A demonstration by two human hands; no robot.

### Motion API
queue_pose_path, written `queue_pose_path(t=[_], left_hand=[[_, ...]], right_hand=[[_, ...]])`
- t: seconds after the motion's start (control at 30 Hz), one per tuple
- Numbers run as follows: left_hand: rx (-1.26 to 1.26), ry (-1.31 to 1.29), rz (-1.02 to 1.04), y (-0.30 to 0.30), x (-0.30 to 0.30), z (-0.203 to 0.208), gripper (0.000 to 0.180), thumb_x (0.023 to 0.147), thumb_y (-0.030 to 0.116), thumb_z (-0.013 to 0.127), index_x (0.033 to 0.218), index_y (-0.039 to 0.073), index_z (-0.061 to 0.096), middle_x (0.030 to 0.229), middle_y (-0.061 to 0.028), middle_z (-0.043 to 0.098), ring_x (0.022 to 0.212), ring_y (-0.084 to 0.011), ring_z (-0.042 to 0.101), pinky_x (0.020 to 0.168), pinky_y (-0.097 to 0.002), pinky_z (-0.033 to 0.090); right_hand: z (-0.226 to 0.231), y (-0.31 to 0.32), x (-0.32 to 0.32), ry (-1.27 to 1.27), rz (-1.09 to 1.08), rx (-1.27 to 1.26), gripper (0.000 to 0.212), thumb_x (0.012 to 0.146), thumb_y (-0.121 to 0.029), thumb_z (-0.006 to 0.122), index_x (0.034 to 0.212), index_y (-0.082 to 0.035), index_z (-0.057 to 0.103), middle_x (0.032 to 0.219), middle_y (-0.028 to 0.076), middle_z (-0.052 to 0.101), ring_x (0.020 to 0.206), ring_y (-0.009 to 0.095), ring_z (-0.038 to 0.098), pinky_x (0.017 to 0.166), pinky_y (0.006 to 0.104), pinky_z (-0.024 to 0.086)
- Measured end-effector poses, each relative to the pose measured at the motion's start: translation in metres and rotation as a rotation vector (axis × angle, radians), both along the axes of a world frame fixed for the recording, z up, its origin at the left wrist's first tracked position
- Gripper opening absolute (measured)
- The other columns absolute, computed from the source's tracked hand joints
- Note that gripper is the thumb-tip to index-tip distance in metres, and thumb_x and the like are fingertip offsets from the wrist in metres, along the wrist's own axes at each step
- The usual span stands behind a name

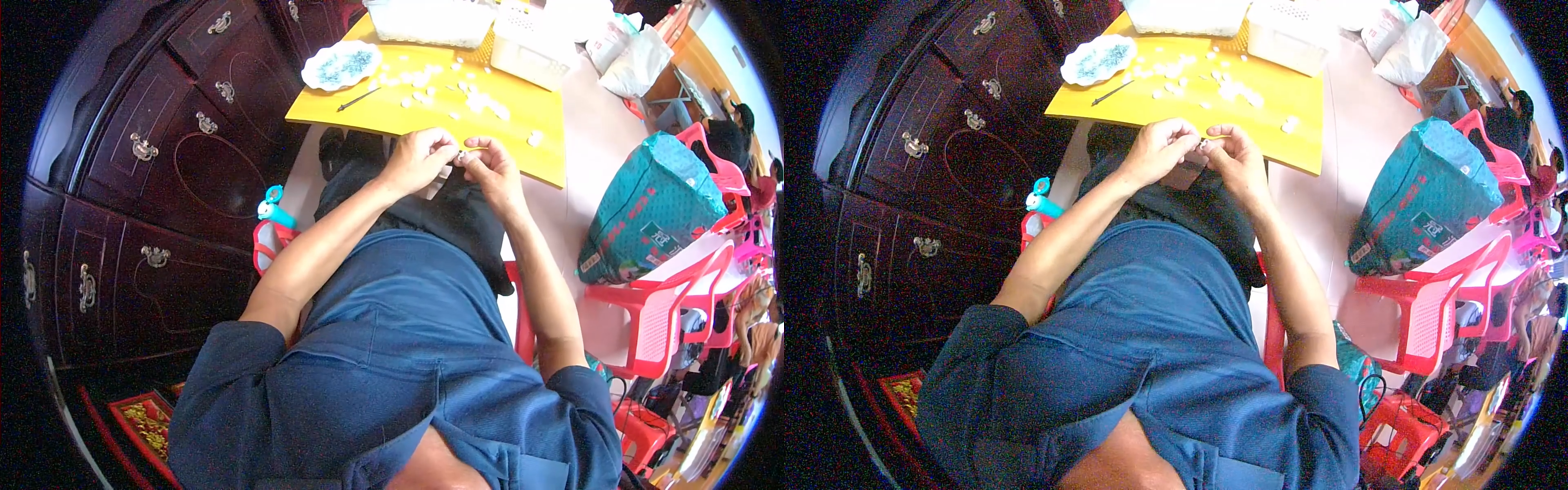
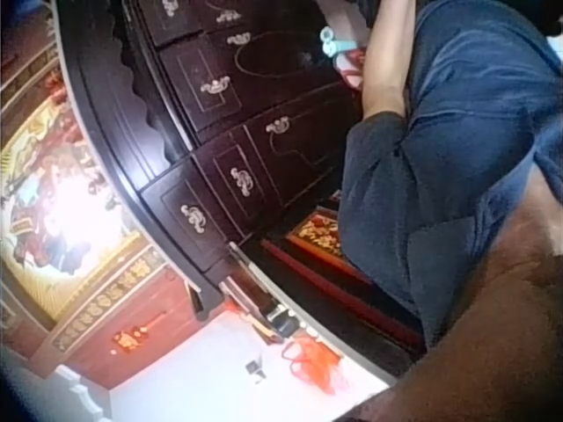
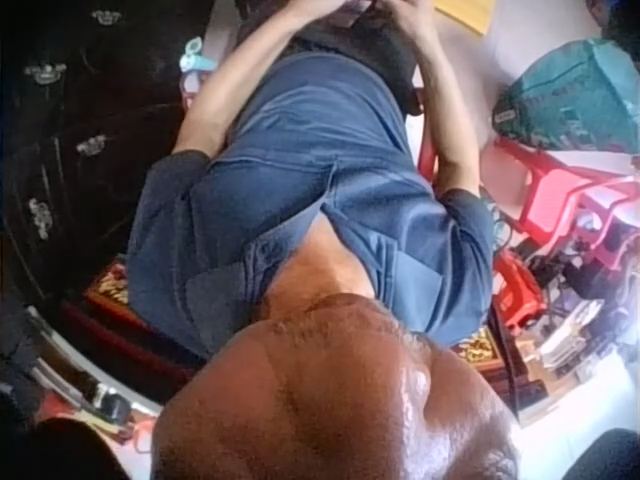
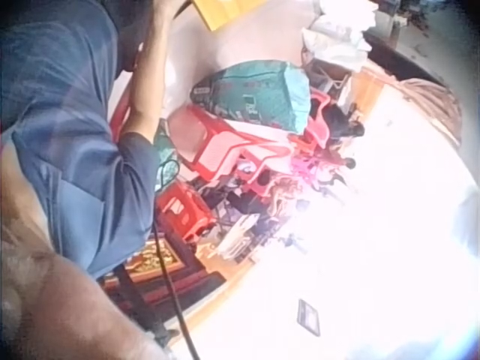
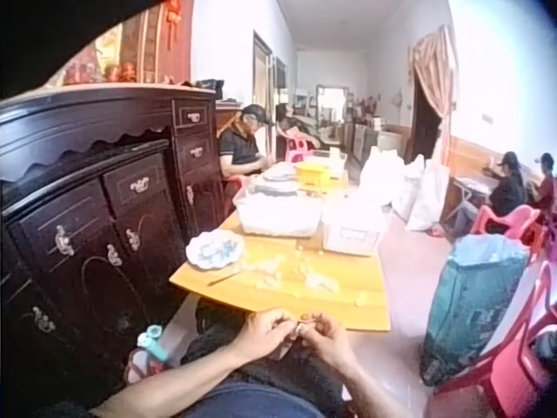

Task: Manually assembling small white plastic components at a table.

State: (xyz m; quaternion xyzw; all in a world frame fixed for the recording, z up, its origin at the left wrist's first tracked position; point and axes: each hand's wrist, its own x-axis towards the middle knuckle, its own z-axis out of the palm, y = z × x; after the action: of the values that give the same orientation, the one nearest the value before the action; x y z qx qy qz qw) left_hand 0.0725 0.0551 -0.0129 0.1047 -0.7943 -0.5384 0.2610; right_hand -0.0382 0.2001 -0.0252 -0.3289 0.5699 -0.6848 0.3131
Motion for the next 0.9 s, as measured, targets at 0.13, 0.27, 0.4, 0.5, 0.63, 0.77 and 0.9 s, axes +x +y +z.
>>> queue_pose_path(t=[0.13, 0.27, 0.4, 0.5, 0.63, 0.77, 0.9], left_hand=[[-0.058, -0.011, 0.008, -0.001, -0.002, -0.002, 0.014, 0.089, 0.013, 0.065, 0.087, 0.0, 0.068, 0.076, -0.0072, 0.07, 0.068, -0.0121, 0.066, 0.064, -0.0288, 0.052], [-0.059, -0.006, -0.023, -0.004, -0.004, -0.007, 0.014, 0.094, 0.014, 0.062, 0.091, 0.002, 0.067, 0.078, 0.0007, 0.065, 0.064, -0.0054, 0.057, 0.057, -0.0225, 0.049], [-0.034, -0.011, -0.032, -0.007, -0.005, -0.012, 0.013, 0.094, 0.014, 0.062, 0.092, 0.002, 0.067, 0.079, 0.0007, 0.065, 0.064, -0.0053, 0.056, 0.057, -0.0221, 0.048], [-0.046, -0.015, -0.03, -0.009, -0.006, -0.013, 0.014, 0.094, 0.015, 0.062, 0.093, 0.002, 0.067, 0.079, 0.001, 0.065, 0.063, -0.0054, 0.056, 0.057, -0.0219, 0.048], [-0.044, -0.049, -0.032, -0.008, -0.006, -0.011, 0.014, 0.094, 0.015, 0.062, 0.094, 0.002, 0.067, 0.08, 0.0003, 0.066, 0.064, -0.0056, 0.057, 0.057, -0.0226, 0.048], [-0.065, -0.076, -0.027, -0.005, -0.006, -0.004, 0.015, 0.094, 0.015, 0.063, 0.092, 0.001, 0.067, 0.08, -0.0007, 0.067, 0.065, -0.0062, 0.059, 0.058, -0.0234, 0.05], [-0.073, -0.068, -0.017, -0.004, -0.007, -0.006, 0.015, 0.093, 0.015, 0.064, 0.091, 0.001, 0.068, 0.08, -0.0011, 0.068, 0.067, -0.0072, 0.061, 0.06, -0.0241, 0.051]], right_hand=[[0.001, 0.0, 0.001, 0.008, -0.023, 0.011, 0.022, 0.092, -0.006, 0.064, 0.113, -0.005, 0.057, 0.087, 0.002, 0.067, 0.078, 0.008, 0.06, 0.071, 0.0225, 0.047], [0.001, -0.001, 0.001, 0.008, -0.039, -0.008, 0.022, 0.091, -0.006, 0.066, 0.11, -0.005, 0.057, 0.084, 0.002, 0.068, 0.075, 0.007, 0.059, 0.069, 0.0223, 0.047], [-0.003, -0.001, -0.004, 0.033, -0.017, -0.016, 0.019, 0.093, -0.006, 0.065, 0.11, -0.007, 0.056, 0.089, 0.003, 0.069, 0.079, 0.007, 0.061, 0.068, 0.0198, 0.046], [-0.002, 0.0, -0.002, 0.038, -0.024, -0.017, 0.019, 0.093, -0.006, 0.065, 0.11, -0.007, 0.056, 0.088, 0.003, 0.069, 0.079, 0.007, 0.061, 0.068, 0.0197, 0.047], [-0.002, -0.002, -0.001, 0.014, -0.048, -0.042, 0.02, 0.09, -0.005, 0.068, 0.106, -0.005, 0.057, 0.085, 0.003, 0.07, 0.074, 0.007, 0.061, 0.066, 0.0216, 0.048], [-0.004, -0.002, -0.003, 0.036, -0.06, -0.04, 0.021, 0.089, -0.004, 0.069, 0.106, -0.005, 0.057, 0.083, 0.003, 0.07, 0.071, 0.007, 0.061, 0.064, 0.0215, 0.048], [-0.007, -0.004, -0.004, 0.083, -0.076, -0.051, 0.022, 0.087, -0.002, 0.07, 0.104, -0.005, 0.056, 0.08, 0.004, 0.07, 0.068, 0.007, 0.06, 0.063, 0.0212, 0.048]])
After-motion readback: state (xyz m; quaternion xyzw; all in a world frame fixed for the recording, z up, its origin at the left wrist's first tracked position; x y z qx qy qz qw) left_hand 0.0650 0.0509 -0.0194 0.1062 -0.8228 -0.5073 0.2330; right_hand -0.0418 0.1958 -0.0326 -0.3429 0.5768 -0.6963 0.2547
